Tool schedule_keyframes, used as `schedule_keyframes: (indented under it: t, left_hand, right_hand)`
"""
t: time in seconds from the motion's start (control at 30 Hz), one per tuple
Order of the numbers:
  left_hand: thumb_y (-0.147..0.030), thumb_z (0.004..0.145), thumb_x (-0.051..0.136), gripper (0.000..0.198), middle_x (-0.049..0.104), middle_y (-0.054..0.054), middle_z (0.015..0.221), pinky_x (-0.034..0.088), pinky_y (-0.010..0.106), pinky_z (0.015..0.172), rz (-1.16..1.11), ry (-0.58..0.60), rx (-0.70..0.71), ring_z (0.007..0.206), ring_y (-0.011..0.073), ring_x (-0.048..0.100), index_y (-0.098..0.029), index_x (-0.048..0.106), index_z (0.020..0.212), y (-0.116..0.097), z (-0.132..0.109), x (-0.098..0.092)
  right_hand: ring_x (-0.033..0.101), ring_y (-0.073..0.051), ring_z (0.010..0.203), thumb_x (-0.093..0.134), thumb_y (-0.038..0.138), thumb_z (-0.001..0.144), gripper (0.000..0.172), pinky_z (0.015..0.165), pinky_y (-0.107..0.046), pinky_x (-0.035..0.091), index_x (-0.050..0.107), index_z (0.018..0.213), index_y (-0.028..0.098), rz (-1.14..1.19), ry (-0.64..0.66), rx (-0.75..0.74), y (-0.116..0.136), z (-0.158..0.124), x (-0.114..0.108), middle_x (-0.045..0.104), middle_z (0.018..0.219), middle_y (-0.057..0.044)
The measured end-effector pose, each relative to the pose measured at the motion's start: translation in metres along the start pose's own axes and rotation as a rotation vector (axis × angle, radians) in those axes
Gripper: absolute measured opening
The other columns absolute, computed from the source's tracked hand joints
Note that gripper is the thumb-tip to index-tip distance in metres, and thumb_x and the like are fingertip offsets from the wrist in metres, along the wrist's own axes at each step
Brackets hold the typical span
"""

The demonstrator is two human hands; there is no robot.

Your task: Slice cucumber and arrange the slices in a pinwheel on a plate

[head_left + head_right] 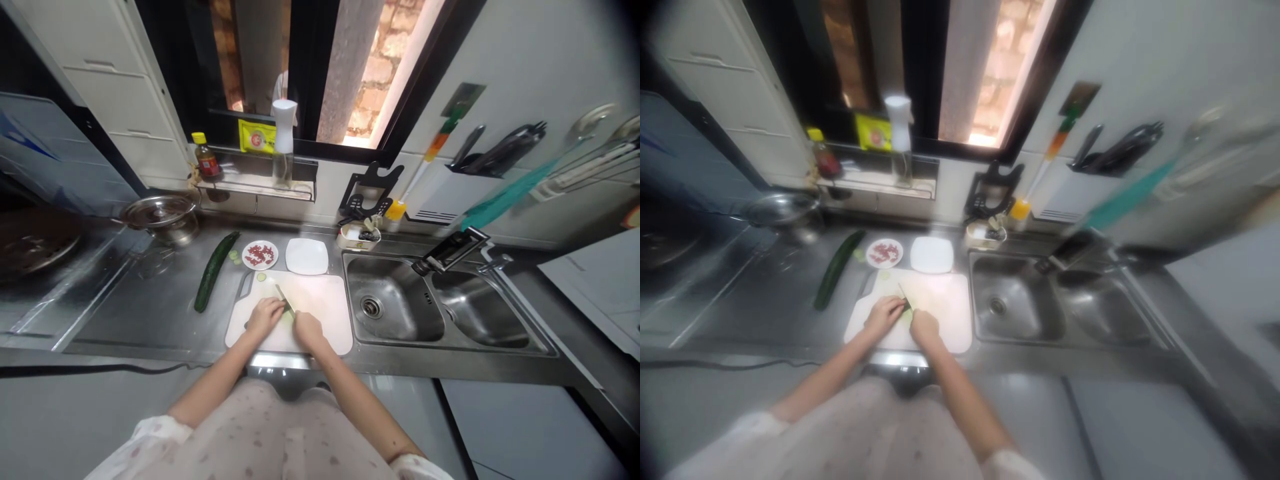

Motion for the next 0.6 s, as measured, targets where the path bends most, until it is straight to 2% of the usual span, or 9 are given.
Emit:
schedule_keyframes:
  t: [0.23,0.43,0.6]
  left_hand:
    - [-0.026,0.090,0.054,0.020,0.071,0.005,0.098,0.048,0.033,0.085,-0.019,0.055,-0.059,0.092,0.0188,0.062,-0.022,0.071,0.100,-0.001,0.005,-0.003]
    - [-0.029,0.089,0.055,0.022,0.070,0.005,0.103,0.048,0.034,0.088,-0.027,0.058,-0.106,0.097,0.0203,0.062,-0.022,0.069,0.106,0.003,0.003,-0.003]
    - [-0.030,0.090,0.054,0.023,0.070,0.006,0.102,0.047,0.035,0.090,-0.019,0.042,-0.118,0.098,0.0207,0.061,-0.023,0.068,0.106,0.004,-0.002,-0.004]
  right_hand:
    - [0.065,-0.022,0.098,0.037,0.019,0.093,0.031,0.075,-0.028,0.044,0.063,0.110,0.016,-0.004,-0.036,-0.019,-0.007,-0.004,-0.008,0.069,0.105,-0.014]
    - [0.065,-0.021,0.093,0.040,0.030,0.094,0.032,0.075,-0.028,0.042,0.062,0.114,0.020,-0.002,-0.155,0.001,-0.023,-0.021,-0.020,0.070,0.100,-0.011]
    - [0.065,-0.021,0.092,0.043,0.034,0.092,0.032,0.075,-0.027,0.040,0.060,0.117,0.023,0.007,-0.187,0.019,-0.030,-0.027,-0.024,0.070,0.100,-0.009]
Point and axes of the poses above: each hand's wrist, its own z-axis towards the middle knuckle, its own x-axis out of the palm, y = z × x, the point moved 7 cm from there along z, towards the middle knuckle
